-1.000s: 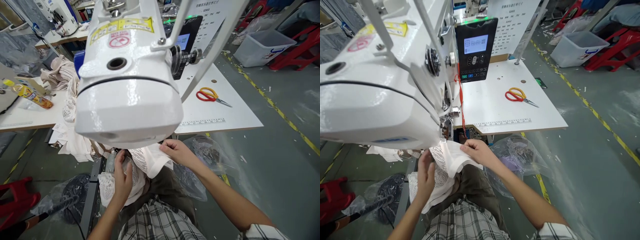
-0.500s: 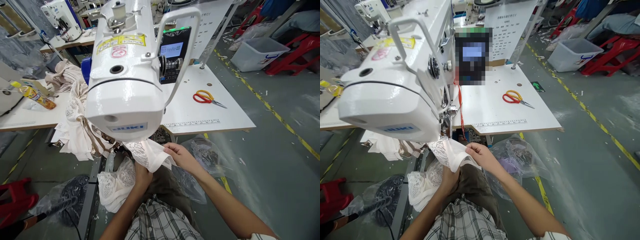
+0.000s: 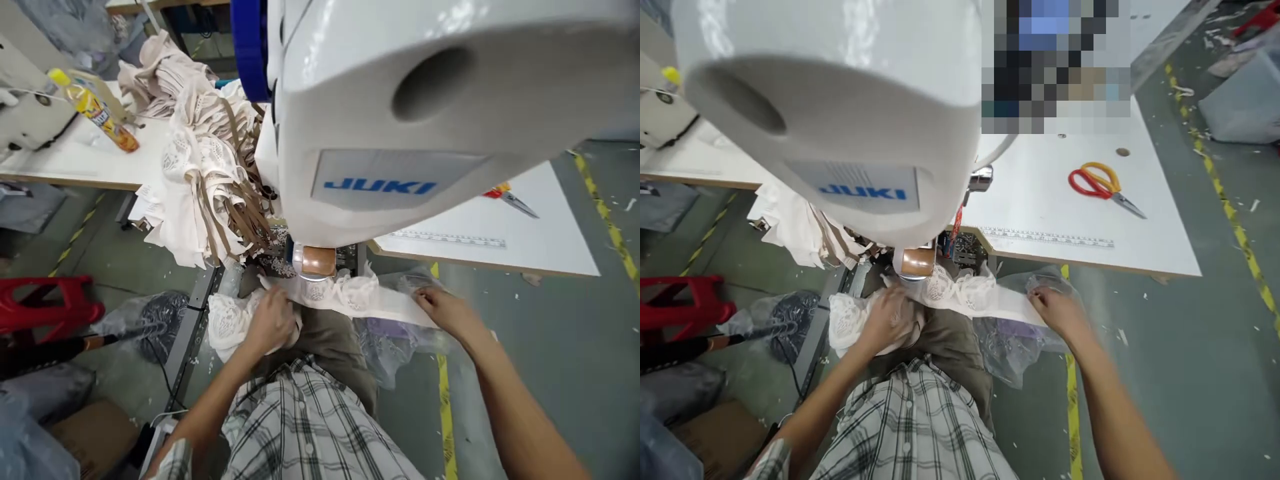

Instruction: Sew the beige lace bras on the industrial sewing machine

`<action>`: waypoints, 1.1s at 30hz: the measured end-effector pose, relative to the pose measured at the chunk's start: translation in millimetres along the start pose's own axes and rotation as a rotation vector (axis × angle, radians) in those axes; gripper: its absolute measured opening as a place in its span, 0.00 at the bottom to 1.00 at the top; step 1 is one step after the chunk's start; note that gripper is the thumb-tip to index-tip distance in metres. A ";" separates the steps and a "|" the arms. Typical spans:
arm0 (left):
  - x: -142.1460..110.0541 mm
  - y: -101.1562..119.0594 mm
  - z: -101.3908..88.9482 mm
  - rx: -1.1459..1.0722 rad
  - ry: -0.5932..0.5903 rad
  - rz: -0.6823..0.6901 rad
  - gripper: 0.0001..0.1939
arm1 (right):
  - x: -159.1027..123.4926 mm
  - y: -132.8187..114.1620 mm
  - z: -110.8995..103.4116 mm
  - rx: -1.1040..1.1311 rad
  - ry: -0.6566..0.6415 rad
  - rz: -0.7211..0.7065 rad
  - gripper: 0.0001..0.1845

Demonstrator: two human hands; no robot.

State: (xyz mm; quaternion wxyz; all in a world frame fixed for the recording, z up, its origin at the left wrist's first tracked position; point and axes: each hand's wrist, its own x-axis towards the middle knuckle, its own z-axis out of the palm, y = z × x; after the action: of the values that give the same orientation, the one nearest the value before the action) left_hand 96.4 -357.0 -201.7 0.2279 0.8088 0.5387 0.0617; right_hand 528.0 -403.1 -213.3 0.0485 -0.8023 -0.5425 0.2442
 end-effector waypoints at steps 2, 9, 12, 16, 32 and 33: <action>-23.1 -32.5 -16.3 0.107 0.086 -0.276 0.21 | 4.2 -8.8 18.6 0.018 0.019 -0.023 0.18; -59.2 -81.2 -54.1 0.267 -0.019 -0.471 0.18 | -9.7 -168.7 46.6 0.427 -0.157 -0.469 0.24; -61.2 -41.3 -74.0 0.194 -0.018 -0.344 0.20 | -23.9 -231.2 49.2 0.539 -0.283 -0.826 0.35; -50.3 8.2 -112.6 -0.217 -0.008 -0.156 0.21 | -48.3 -266.7 32.8 0.308 -0.601 -1.130 0.28; 29.2 99.1 -105.9 -0.752 -0.355 0.409 0.14 | -84.1 -146.6 -90.0 0.425 -0.640 -0.650 0.26; 28.6 108.7 -112.6 -0.675 -0.310 0.517 0.13 | -82.7 -146.7 -91.3 0.404 -0.511 -0.588 0.34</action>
State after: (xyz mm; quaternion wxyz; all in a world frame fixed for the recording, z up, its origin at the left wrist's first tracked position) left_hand 161.0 -331.6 -58.5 0.5340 0.7968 0.2284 0.1668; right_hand 420.2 -400.3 -55.0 0.1361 -0.5021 -0.6835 0.5120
